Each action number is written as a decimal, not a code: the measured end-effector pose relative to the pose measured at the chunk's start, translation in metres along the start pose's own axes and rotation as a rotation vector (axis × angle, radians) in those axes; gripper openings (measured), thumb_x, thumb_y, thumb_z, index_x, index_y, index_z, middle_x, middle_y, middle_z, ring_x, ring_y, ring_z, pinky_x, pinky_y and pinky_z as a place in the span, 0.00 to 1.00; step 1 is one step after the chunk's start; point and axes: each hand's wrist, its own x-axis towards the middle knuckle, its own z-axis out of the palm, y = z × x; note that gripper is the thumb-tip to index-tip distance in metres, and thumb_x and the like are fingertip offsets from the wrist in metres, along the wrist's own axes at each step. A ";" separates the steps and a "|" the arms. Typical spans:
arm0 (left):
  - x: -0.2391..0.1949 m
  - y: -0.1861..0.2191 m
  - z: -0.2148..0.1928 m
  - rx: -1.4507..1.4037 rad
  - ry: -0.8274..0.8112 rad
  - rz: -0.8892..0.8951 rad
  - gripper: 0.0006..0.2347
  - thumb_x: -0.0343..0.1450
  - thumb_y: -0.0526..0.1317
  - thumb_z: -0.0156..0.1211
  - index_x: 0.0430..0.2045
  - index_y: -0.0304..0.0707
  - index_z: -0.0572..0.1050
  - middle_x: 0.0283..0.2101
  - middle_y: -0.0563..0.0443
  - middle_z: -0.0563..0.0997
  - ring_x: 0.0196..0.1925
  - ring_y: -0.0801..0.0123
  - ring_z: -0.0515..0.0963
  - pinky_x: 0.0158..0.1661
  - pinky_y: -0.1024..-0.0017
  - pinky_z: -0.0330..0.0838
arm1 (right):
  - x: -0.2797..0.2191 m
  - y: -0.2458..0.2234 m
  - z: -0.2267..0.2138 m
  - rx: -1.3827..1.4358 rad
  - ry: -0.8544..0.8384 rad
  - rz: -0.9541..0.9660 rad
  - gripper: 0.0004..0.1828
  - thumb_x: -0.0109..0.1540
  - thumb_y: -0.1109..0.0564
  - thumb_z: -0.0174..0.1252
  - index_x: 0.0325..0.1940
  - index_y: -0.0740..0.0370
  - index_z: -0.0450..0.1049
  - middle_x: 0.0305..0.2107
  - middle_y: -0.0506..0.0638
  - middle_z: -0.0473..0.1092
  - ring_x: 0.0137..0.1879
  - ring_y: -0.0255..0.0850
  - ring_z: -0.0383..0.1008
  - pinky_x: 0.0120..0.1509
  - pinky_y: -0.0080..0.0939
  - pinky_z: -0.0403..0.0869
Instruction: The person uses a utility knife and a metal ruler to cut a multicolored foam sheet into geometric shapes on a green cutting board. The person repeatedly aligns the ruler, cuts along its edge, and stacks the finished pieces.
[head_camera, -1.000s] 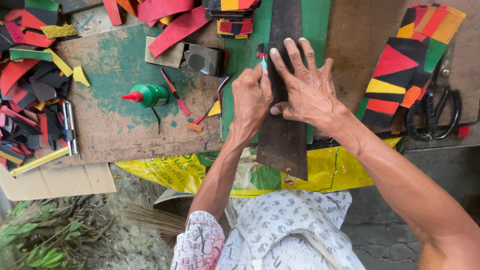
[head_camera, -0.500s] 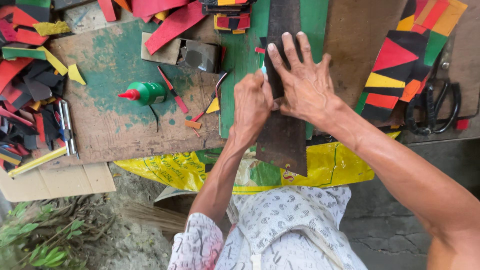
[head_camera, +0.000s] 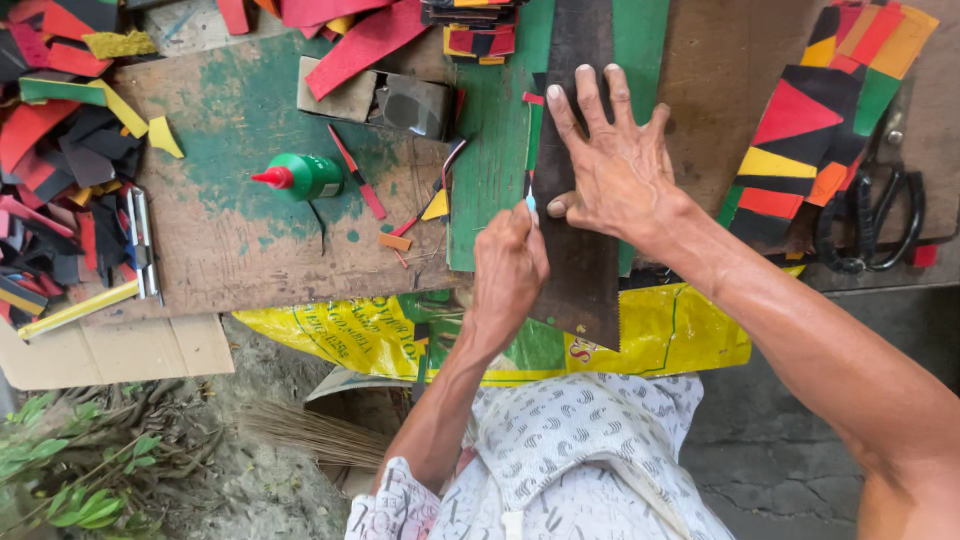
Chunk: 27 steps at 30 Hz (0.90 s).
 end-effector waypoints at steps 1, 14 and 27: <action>-0.006 0.000 -0.001 -0.004 0.006 -0.002 0.02 0.69 0.25 0.55 0.32 0.25 0.72 0.27 0.32 0.73 0.32 0.40 0.76 0.34 0.50 0.68 | -0.001 0.000 0.000 0.016 0.021 -0.015 0.70 0.45 0.31 0.72 0.82 0.55 0.45 0.75 0.65 0.39 0.79 0.67 0.38 0.60 0.86 0.58; -0.075 0.016 -0.019 -0.023 -0.023 -0.041 0.04 0.71 0.24 0.56 0.37 0.24 0.72 0.29 0.33 0.73 0.33 0.41 0.76 0.33 0.52 0.69 | -0.020 -0.008 0.003 0.044 0.046 -0.061 0.66 0.46 0.33 0.73 0.82 0.42 0.48 0.76 0.67 0.40 0.79 0.68 0.38 0.60 0.86 0.59; -0.015 0.014 -0.038 -0.144 0.090 -0.251 0.10 0.72 0.39 0.63 0.39 0.27 0.79 0.24 0.37 0.76 0.23 0.55 0.76 0.28 0.59 0.69 | -0.011 0.008 0.010 0.090 0.151 -0.043 0.72 0.44 0.28 0.70 0.80 0.66 0.47 0.77 0.61 0.43 0.81 0.60 0.40 0.63 0.74 0.58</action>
